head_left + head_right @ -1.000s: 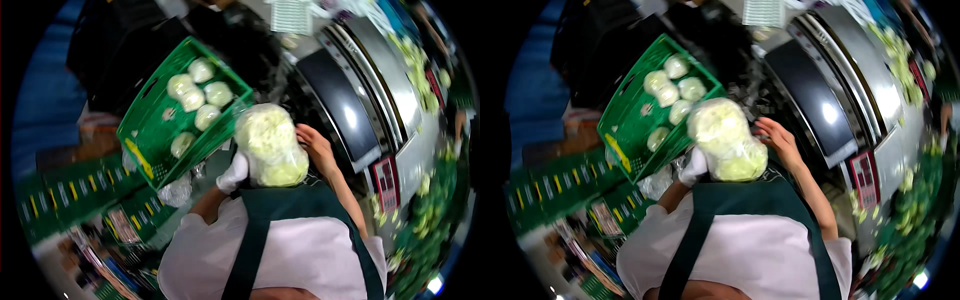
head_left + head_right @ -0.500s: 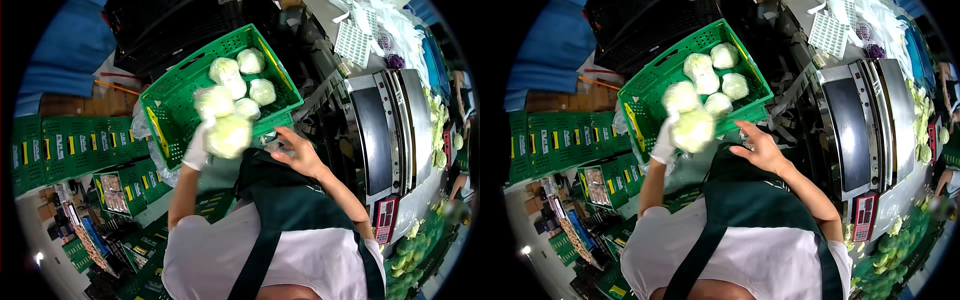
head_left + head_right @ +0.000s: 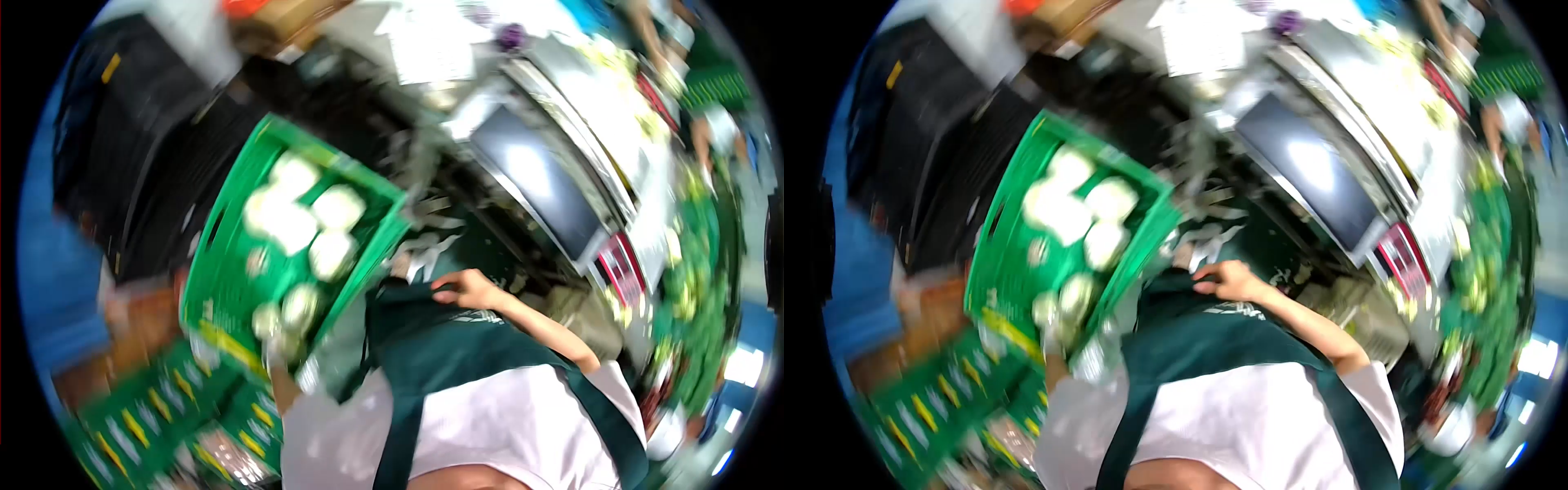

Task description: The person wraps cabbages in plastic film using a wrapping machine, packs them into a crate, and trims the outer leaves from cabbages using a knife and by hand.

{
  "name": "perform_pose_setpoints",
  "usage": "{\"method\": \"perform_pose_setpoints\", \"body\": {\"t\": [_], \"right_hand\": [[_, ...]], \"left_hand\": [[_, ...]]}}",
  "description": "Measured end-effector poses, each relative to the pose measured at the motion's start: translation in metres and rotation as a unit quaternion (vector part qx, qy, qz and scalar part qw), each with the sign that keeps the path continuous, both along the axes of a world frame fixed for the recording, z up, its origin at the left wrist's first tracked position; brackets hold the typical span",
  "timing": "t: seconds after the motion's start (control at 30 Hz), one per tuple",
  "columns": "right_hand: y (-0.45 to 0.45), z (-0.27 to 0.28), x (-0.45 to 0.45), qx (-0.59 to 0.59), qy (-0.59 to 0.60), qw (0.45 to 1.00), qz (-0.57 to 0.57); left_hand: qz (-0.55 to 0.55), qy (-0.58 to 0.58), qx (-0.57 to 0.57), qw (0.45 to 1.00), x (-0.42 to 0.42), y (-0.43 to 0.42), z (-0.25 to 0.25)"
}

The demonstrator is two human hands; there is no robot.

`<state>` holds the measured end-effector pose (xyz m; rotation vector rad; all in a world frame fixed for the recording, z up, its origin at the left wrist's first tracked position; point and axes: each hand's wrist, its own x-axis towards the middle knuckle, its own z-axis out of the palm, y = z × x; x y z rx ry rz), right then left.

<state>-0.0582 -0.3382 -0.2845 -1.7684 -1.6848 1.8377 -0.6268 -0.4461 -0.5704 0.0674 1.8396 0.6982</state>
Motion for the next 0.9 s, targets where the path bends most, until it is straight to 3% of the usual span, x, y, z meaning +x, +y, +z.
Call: {"method": "perform_pose_setpoints", "body": {"t": [0.13, 0.27, 0.37, 0.47, 0.5, 0.6, 0.67, 0.73, 0.77, 0.87, 0.9], "right_hand": [[-0.017, -0.012, 0.026, 0.102, 0.018, 0.993, -0.059], [-0.038, -0.003, 0.073, 0.107, -0.004, 0.977, -0.186], [-0.076, -0.01, 0.125, 0.194, -0.059, 0.93, -0.305], [-0.125, 0.014, 0.187, 0.197, -0.056, 0.856, -0.474], [-0.145, 0.023, 0.209, 0.184, -0.028, 0.807, -0.56], [-0.214, 0.019, 0.293, 0.229, -0.097, 0.684, -0.686], [-0.258, 0.011, 0.36, 0.258, -0.209, 0.598, -0.729], [-0.301, -0.012, 0.435, 0.27, -0.202, 0.526, -0.78], [-0.317, -0.02, 0.47, 0.261, -0.205, 0.521, -0.787], [-0.342, -0.047, 0.545, 0.216, -0.101, 0.531, -0.813], [-0.342, -0.054, 0.562, 0.209, -0.062, 0.544, -0.81]], "left_hand": [[-0.1, 0.136, 0.003, 0.986, 0.043, 0.082, 0.025], [-0.177, 0.323, 0.086, 0.926, 0.098, 0.18, 0.057], [-0.198, 0.434, 0.179, 0.861, 0.154, 0.245, 0.088], [-0.188, 0.497, 0.27, 0.803, 0.217, 0.295, 0.126], [-0.185, 0.505, 0.299, 0.788, 0.242, 0.309, 0.137], [-0.184, 0.51, 0.378, 0.751, 0.321, 0.337, 0.174], [-0.198, 0.496, 0.422, 0.733, 0.382, 0.343, 0.199], [-0.224, 0.468, 0.462, 0.72, 0.449, 0.341, 0.222], [-0.225, 0.467, 0.47, 0.714, 0.489, 0.331, 0.237], [-0.304, 0.239, 0.568, 0.727, 0.62, 0.286, 0.287], [-0.346, 0.265, 0.603, 0.668, 0.653, 0.273, 0.301]]}}
